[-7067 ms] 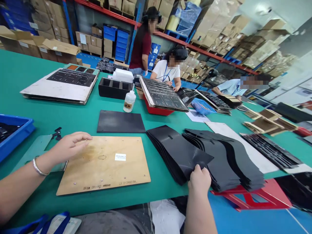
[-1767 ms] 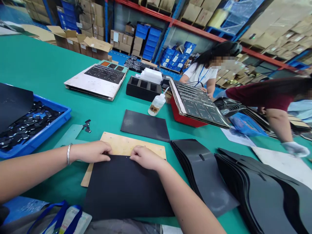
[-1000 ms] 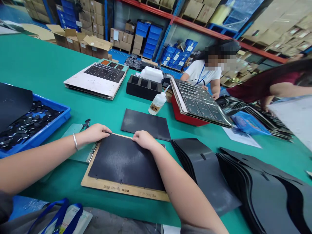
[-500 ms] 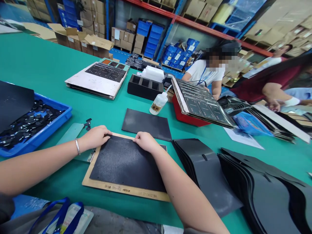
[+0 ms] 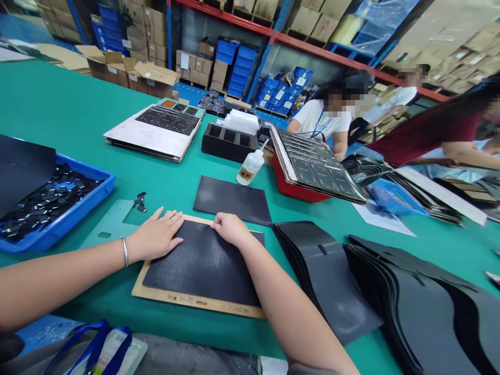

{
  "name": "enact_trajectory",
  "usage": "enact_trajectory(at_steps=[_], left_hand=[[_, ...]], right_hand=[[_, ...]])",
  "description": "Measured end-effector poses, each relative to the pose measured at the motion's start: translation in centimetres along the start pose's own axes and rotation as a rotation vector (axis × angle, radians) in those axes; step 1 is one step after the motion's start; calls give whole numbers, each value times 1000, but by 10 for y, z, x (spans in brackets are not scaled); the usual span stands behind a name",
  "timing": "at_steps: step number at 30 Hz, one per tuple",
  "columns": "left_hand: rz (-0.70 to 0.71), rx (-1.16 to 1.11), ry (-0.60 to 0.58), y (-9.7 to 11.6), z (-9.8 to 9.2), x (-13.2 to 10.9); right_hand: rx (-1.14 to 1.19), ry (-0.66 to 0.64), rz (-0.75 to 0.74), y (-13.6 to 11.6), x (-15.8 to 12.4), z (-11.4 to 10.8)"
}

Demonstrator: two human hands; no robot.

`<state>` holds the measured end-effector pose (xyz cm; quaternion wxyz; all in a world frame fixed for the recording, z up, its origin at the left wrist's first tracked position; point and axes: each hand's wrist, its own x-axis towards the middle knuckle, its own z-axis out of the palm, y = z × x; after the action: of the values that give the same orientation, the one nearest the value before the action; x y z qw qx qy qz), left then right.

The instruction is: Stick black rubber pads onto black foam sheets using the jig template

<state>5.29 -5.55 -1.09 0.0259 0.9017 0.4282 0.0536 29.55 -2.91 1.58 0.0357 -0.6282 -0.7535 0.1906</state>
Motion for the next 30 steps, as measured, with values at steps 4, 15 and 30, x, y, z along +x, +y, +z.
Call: enact_trajectory(at_steps=[4,15,30], left_hand=[[28,-50,-24,17,-2,7],[126,-232,-66,48,0,21],[148,-474,-103,30,27,-147]], right_hand=[[-38,25,1,-1,-3,3],[-190,155,-84,-40,-54,-1],[-71,-48,-268,-56,-189,79]])
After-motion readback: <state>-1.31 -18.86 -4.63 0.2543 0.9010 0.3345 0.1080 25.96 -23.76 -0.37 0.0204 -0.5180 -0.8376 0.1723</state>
